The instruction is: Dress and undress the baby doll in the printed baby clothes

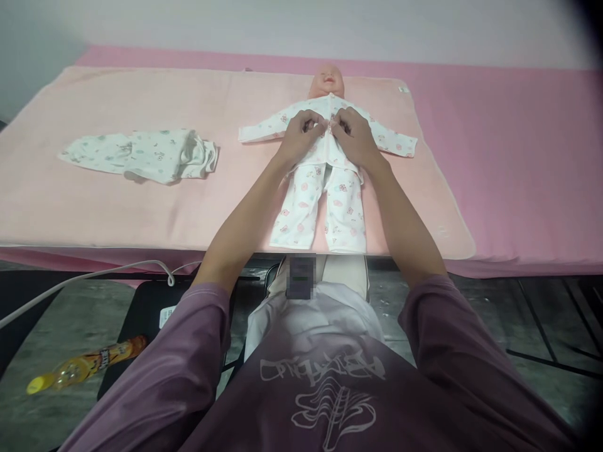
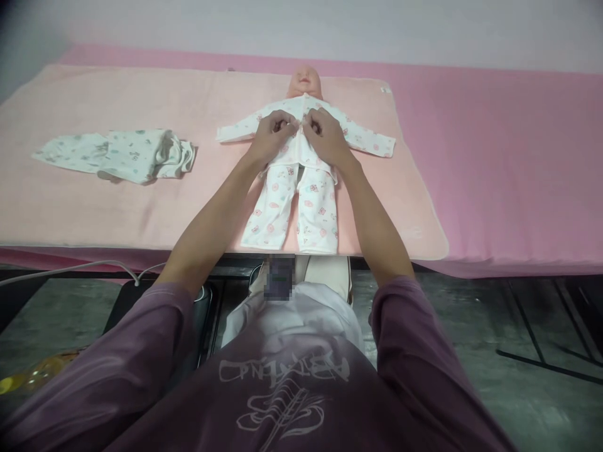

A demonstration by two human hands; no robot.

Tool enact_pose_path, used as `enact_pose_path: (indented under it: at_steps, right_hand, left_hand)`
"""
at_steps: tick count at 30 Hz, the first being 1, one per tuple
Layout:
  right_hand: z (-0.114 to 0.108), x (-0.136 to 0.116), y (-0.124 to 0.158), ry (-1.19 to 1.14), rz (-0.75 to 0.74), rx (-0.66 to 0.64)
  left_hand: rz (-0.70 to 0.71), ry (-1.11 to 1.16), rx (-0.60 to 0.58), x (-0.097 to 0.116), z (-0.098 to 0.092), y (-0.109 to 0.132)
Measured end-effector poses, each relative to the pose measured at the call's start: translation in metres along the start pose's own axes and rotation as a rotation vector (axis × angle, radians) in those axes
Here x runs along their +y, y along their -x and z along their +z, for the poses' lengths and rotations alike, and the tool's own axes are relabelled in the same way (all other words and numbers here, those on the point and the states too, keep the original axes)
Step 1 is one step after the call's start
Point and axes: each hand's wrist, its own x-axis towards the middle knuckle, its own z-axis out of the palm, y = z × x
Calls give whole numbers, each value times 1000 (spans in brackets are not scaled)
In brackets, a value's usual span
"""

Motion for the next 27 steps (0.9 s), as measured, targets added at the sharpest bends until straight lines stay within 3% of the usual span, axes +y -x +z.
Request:
enact_pose_path:
  at_steps: [7, 11, 18, 22, 26, 27]
  right_hand:
    - [3, -7, 5, -9, -50, -18]
    - [4, -12, 6, 138, -85, 12]
    - [6, -17, 10, 250, -139, 54]
    - [-6, -12, -11, 187, -45, 43]
    - [-16, -8, -52, 77, 123, 47]
    - [-16, -7, -61, 67, 166, 25]
  left_hand:
    - [76, -150, -35, -7, 3, -5]
    - [81, -113, 10, -7, 4, -6]
    - [36, -140, -30, 9, 2, -1]
    - [12, -174, -50, 14, 2, -9]
    - [-24, -108, 31, 3, 1, -44]
    - [-1, -119, -39, 1, 0, -55]
